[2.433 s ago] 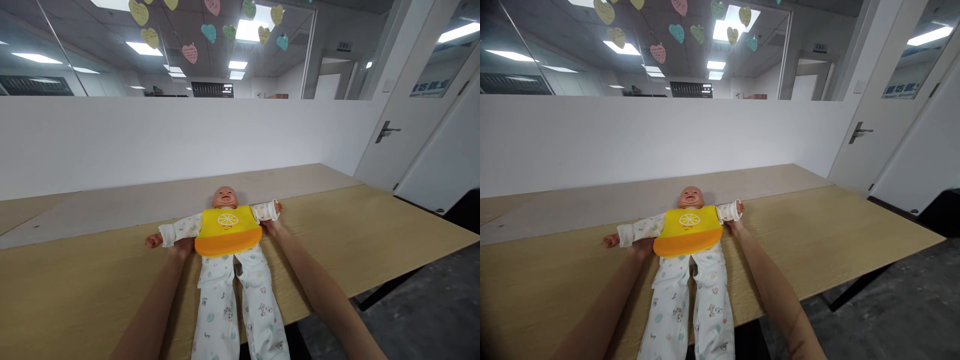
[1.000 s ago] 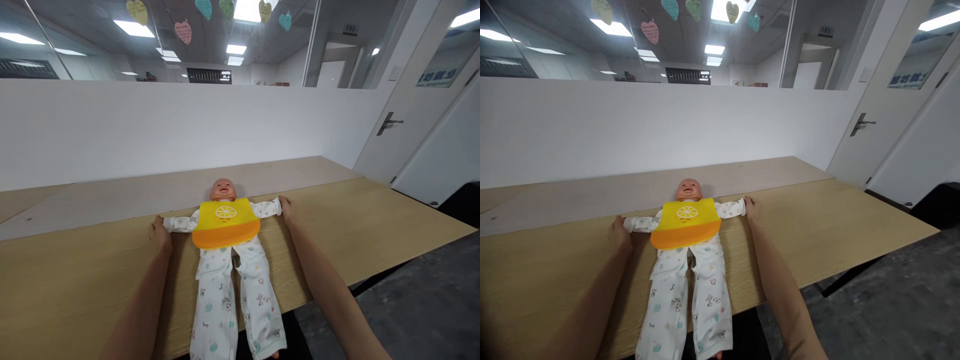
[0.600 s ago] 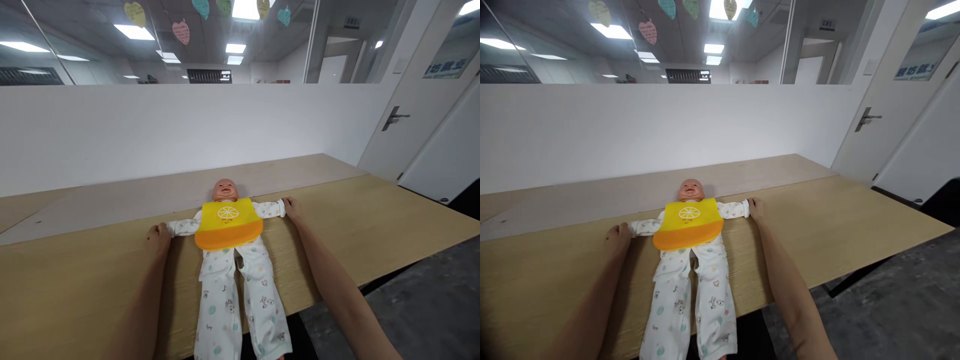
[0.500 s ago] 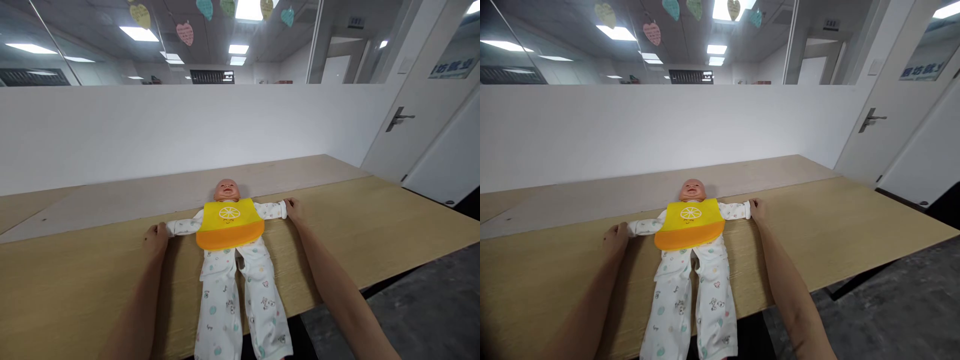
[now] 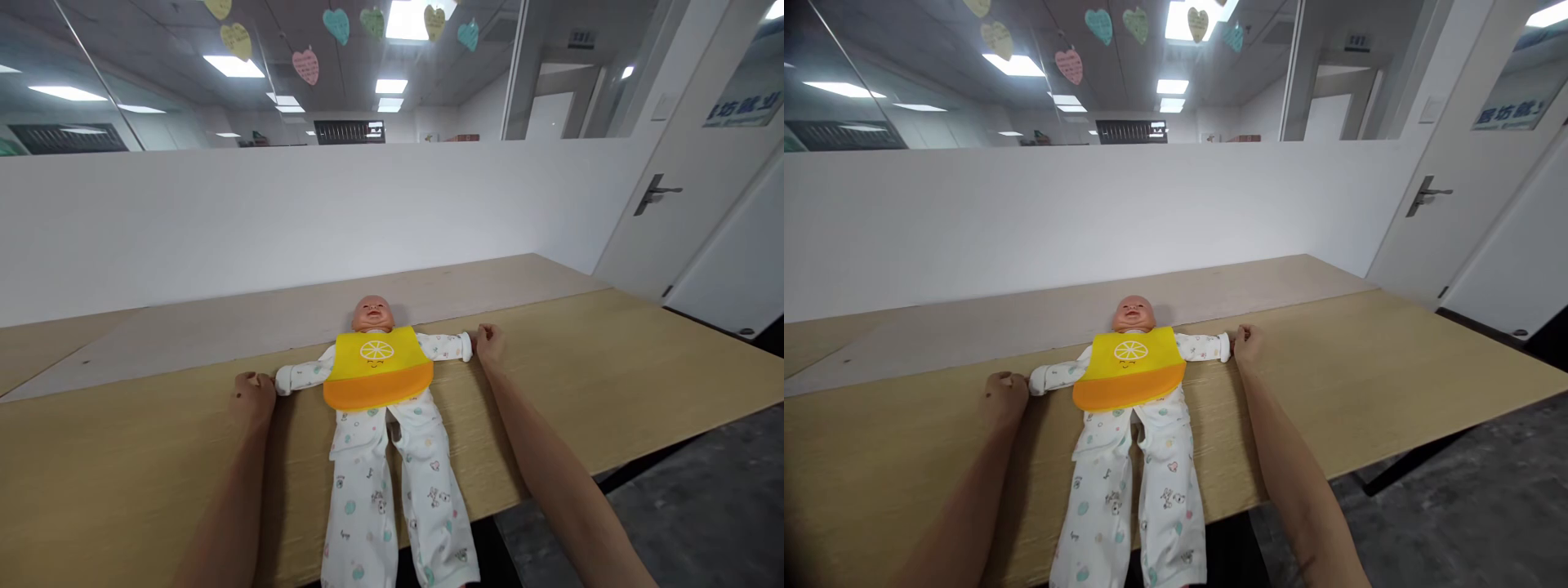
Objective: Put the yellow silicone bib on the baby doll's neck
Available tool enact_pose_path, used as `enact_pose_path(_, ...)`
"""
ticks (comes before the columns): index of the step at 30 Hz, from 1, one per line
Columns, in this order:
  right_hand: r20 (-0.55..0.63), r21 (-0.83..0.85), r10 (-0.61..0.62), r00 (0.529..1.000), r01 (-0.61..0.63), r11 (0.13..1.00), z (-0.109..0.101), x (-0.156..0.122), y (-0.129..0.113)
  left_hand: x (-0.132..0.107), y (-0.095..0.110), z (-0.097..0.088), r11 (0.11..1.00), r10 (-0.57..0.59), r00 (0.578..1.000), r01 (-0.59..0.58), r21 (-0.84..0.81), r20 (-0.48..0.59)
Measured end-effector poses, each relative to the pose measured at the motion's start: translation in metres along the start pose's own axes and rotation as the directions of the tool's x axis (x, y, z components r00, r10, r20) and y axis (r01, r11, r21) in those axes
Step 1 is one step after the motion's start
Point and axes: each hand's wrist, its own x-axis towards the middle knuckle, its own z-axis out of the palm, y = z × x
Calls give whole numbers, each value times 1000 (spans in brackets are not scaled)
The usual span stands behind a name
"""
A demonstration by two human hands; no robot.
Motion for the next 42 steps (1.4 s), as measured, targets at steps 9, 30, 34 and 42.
enact_pose_path(9,295,3,-338,894,353,936,5,-55,-76,-56,50,10,886,461,885,-464,26,71)
enact_pose_path(30,870,119,-336,360,509,853,-29,-106,-117,-98,36,-29,678,728,490,-620,-395,480)
enact_pose_path(34,883,140,-305,358,419,897,-30,-94,-124,-92,53,-30,783,622,626,-501,-369,469)
enact_pose_path(42,846,-161,-73,528,383,910,-12,-73,-130,-66,60,-23,954,294,680,-257,-157,671)
